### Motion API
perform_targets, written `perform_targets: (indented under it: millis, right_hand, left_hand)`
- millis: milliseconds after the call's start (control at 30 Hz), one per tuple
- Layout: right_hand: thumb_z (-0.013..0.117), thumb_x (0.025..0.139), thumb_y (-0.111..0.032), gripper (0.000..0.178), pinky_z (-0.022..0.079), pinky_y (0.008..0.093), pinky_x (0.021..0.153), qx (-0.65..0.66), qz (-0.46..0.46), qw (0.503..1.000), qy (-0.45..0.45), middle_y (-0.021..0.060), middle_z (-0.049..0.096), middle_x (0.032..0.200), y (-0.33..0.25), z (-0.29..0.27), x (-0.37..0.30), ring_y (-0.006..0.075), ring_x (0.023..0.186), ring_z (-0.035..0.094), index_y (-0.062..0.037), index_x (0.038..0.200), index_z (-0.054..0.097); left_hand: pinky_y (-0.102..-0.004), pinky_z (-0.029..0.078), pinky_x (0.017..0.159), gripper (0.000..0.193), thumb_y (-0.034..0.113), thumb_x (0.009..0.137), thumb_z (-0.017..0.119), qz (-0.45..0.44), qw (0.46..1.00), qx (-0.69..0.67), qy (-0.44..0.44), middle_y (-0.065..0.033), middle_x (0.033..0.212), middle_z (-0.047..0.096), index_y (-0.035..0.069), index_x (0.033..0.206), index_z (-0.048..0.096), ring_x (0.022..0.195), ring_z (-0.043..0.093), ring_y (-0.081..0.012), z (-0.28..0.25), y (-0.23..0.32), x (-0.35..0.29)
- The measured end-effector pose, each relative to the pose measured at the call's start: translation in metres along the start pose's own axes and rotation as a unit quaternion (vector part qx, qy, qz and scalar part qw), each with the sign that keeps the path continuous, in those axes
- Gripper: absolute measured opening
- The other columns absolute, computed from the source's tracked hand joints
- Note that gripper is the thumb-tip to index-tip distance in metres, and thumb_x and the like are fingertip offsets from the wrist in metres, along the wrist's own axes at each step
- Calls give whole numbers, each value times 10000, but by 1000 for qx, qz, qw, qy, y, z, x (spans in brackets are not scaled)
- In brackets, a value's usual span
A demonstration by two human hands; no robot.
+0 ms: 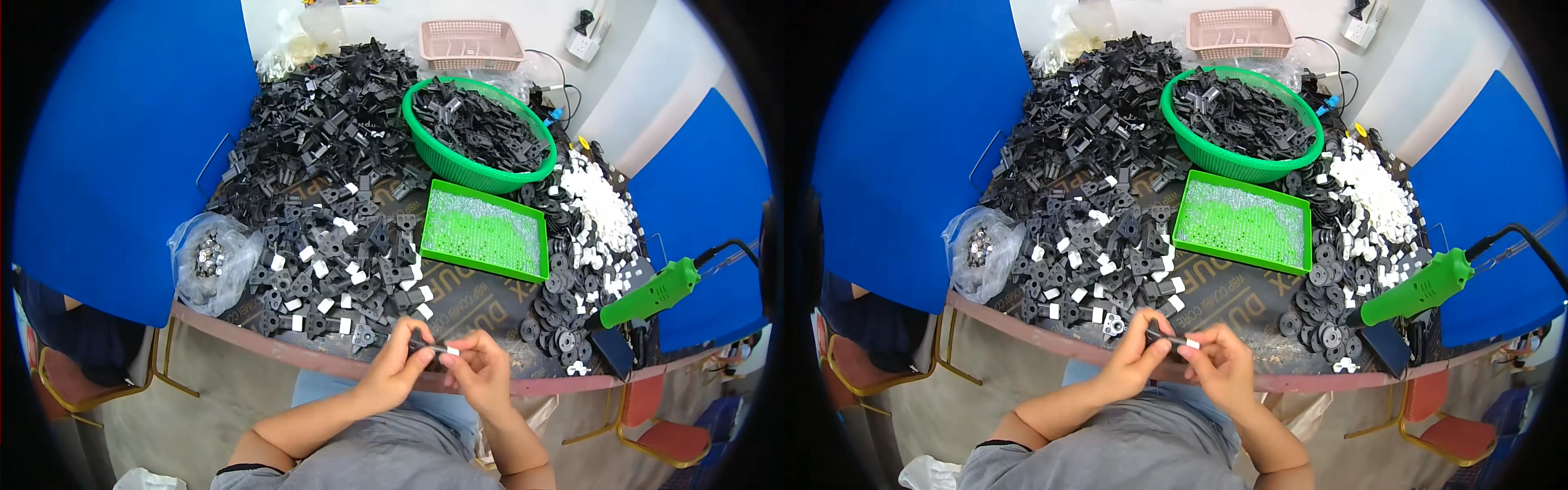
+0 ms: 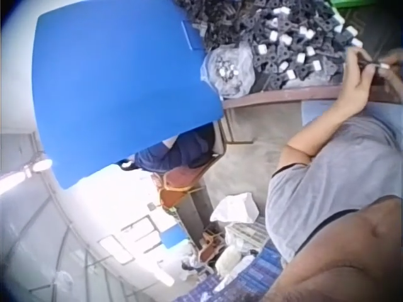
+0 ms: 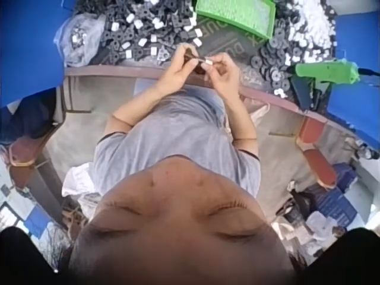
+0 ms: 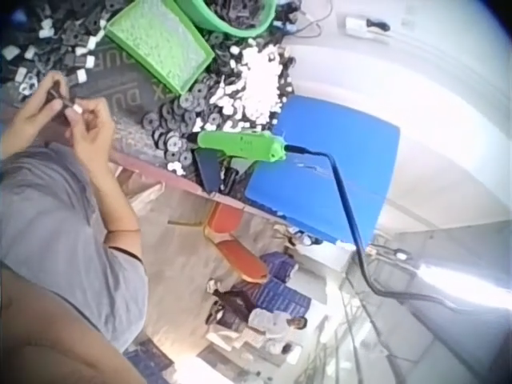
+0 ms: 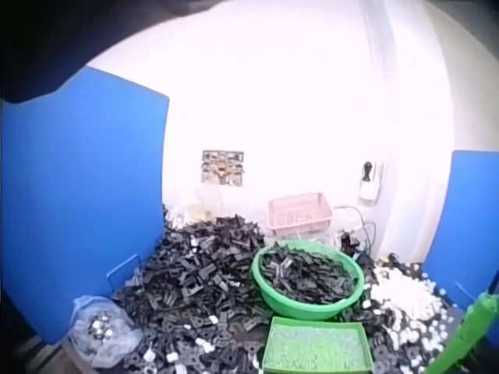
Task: Assembling small plastic components by attaching small white and green pieces to black plastic frames at a workbench.
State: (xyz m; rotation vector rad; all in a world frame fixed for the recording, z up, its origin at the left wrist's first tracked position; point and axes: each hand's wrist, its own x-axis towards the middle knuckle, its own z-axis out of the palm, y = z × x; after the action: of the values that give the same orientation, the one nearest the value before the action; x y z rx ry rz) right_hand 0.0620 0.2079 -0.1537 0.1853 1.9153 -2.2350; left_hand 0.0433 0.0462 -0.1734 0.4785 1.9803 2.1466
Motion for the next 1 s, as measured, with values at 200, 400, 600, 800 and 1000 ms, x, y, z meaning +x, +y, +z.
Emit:
perform_targets:
  millis: [200, 400, 600, 800, 1000]
  right_hand:
    - [587, 856, -18, 312, 481, 198, 594, -63, -95, 992, -44, 79, 636, 938, 1, 3, 27, 115, 754, 621, 2, 1162, 525]
    - [669, 802, -78, 343, 494, 277, 741, -253, -153, 955, -27, 100, 597, 1062, 25, -20, 32, 183, 866, 611, -28, 1122, 556]
    - [721, 698, -128, 549, 284, 470, 1004, -571, -289, 758, 126, 197, 344, 1334, 18, -9, 61, 403, 1218, 328, -86, 1199, 501]
    - [615, 791, -77, 420, 266, 537, 996, -607, -265, 730, 169, 199, 318, 1378, 9, -34, 98, 436, 1245, 300, -125, 1199, 528]
    - [596, 811, -46, 404, 257, 534, 1017, -567, -245, 775, 136, 188, 371, 1359, 19, -32, 107, 472, 1278, 244, -104, 1201, 508]
  left_hand:
    - [-442, 317, 886, 285, 113, 838, 574, 99, 870, 464, 133, -174, 992, 484, 23, 1085, 467, 984, 442, -326, -67, 36, 37]
    - [-546, 237, 992, 417, 116, 798, 616, 91, 734, 607, 292, -197, 1189, 390, 58, 1187, 475, 1113, 386, -374, -98, 33, 67]
    - [-645, 106, 1025, 606, 513, 743, 610, 174, 755, 632, -15, -122, 1289, 441, 74, 1159, 561, 1325, 215, -362, -27, -1, 67]
    - [-730, 49, 963, 515, 481, 755, 605, 131, 720, 681, 1, -87, 1252, 480, 138, 1140, 593, 1310, 219, -403, -42, -8, 76]
    - [-692, 80, 986, 421, 416, 756, 619, 123, 723, 680, 17, -51, 1232, 485, 151, 1083, 615, 1312, 233, -362, -78, -4, 77]
